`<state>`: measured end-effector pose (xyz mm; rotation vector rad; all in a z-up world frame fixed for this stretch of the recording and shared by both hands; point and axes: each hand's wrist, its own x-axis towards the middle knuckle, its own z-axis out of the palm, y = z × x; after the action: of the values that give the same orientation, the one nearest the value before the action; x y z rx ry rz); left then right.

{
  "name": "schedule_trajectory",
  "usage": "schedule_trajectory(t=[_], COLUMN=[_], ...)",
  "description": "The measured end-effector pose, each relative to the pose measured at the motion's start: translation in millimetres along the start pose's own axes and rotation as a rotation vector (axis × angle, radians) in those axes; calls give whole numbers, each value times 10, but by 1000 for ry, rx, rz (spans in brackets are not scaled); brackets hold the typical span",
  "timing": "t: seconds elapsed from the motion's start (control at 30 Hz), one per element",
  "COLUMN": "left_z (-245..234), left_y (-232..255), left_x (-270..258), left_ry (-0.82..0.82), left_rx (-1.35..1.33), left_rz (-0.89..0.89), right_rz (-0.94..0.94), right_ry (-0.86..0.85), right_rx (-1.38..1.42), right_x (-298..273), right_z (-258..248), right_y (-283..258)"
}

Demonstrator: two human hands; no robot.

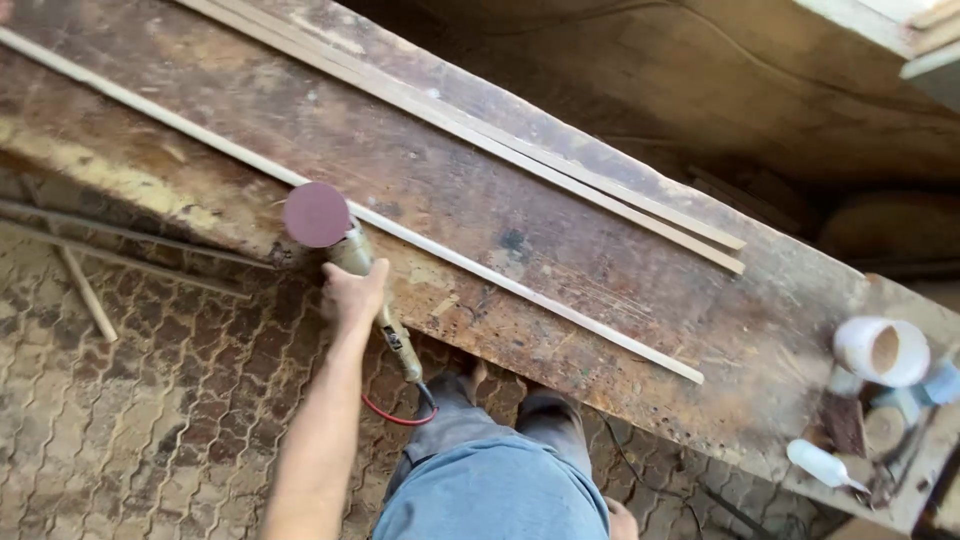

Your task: Sanding thin wood strips using an angle grinder and applying glue.

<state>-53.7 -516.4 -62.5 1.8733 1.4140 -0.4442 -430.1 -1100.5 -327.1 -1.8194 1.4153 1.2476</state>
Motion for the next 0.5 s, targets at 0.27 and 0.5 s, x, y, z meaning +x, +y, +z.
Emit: schedule_trajectory(t=[0.27,0.5], left_z=[623,962], left_y=[-935,-1614], left_x=[1030,1976], left_ry=[195,-332], left_rx=[273,-249], left_rz=[434,642], right_rz=[-338,-238], right_ry=[63,225], right_rx=[204,587], right_x=[-92,-942], right_z=[48,-964], right_y=[524,-492])
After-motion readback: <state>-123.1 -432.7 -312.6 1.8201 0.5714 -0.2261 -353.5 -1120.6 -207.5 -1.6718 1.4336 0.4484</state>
